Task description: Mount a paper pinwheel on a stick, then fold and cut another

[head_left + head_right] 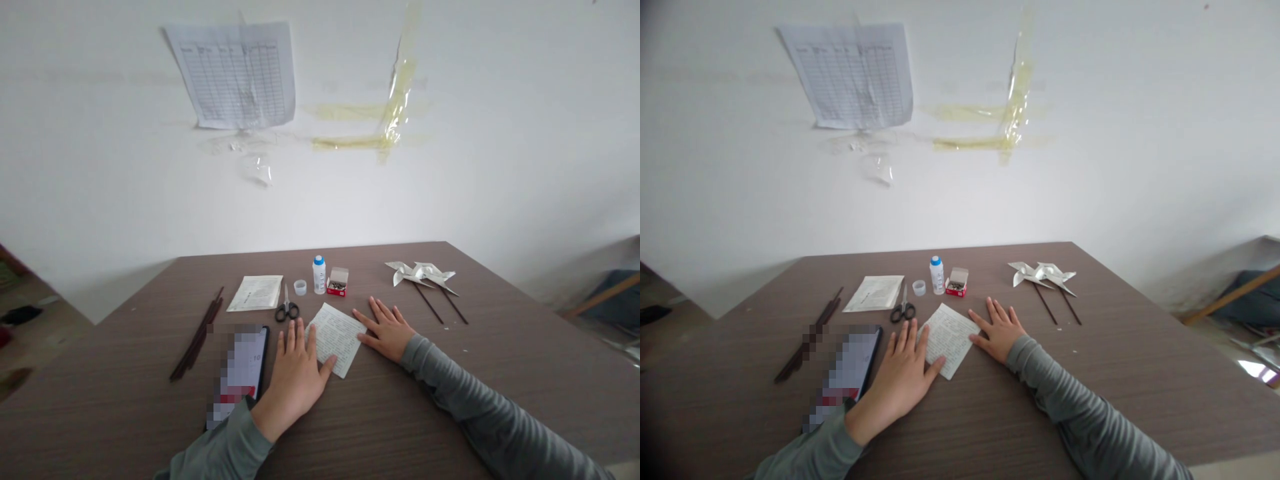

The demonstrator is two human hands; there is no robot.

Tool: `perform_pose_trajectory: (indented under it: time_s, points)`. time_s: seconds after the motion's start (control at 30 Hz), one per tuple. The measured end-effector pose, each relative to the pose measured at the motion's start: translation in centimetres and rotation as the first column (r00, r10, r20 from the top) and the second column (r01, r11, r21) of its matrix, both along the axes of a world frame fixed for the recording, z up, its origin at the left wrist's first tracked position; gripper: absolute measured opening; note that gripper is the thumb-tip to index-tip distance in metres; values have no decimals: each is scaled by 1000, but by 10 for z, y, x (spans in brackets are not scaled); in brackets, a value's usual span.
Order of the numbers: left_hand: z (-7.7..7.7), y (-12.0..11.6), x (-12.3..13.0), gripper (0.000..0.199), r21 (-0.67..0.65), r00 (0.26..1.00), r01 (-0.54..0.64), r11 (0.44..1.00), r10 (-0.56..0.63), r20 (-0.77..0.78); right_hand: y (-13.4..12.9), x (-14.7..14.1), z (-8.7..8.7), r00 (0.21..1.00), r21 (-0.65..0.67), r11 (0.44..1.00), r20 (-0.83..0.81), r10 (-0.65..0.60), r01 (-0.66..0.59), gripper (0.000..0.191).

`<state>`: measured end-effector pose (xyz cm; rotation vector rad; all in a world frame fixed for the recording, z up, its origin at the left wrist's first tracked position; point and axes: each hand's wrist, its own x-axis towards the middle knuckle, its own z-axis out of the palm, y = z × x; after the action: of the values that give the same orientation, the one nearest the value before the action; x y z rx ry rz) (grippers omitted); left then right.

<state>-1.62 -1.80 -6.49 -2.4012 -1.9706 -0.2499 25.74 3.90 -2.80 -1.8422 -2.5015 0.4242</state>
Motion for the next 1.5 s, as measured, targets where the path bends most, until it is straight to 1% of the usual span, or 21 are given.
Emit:
perform_pose_trajectory:
  time_s: [0.13, 0.23, 0.37, 0.43, 0.5, 0.6, 0.73, 0.9, 1.03, 1.13, 1.27, 1.4, 1.5]
  points:
    - [2, 0, 0, 83, 21, 1000, -15, 1000, 15, -5, 0, 0, -1, 1000, 6, 1000, -14, 10, -10, 78]
    - [5, 0, 2, 78, 31, 999, 22, 999, -23, 31, 1, -3, -6, 999, 31, 999, -45, 30, -29, 81]
    - [9, -1, 6, 62, 12, 986, 115, 993, -116, 117, 2, -15, -19, 979, 159, 981, -149, 136, -112, 89]
    - [8, -2, 9, 56, 5, 977, 152, 988, -151, 149, 0, -24, -25, 962, 199, 966, -182, 202, -165, 92]
    - [7, -2, 10, 55, 12, 970, 182, 983, -181, 160, -4, -33, -29, 947, 189, 958, -200, 253, -216, 94]
    - [3, -2, 10, 59, 35, 965, 201, 979, -204, 163, -11, -43, -30, 936, 146, 953, -199, 290, -265, 87]
    - [2, -2, 6, 60, 26, 964, 195, 980, -196, 178, -18, -46, -28, 954, 129, 961, -148, 261, -243, 75]
    - [6, -4, 5, 63, 2, 982, 162, 987, -161, 96, -21, -40, -25, 968, 151, 967, -117, 222, -204, 72]
    - [9, -6, 5, 63, -25, 992, 121, 992, -119, 43, -21, -33, -16, 975, 113, 976, -99, 197, -185, 72]
    - [10, -7, 0, 65, -15, 995, 102, 995, -102, 2, -21, -31, -10, 988, 85, 990, -92, 123, -115, 72]
    - [17, -7, -9, 75, -48, 997, 70, 996, -72, -26, -21, -30, -1, 999, 31, 999, -50, 15, -13, 76]
    - [27, -7, -13, 89, -103, 999, -6, 995, 3, -36, -21, -27, 10, 999, -36, 999, 2, -37, 37, 78]
    - [34, -8, -12, 94, -135, 998, -44, 990, 39, -43, -20, -24, 14, 998, -59, 996, 3, -63, 63, 78]
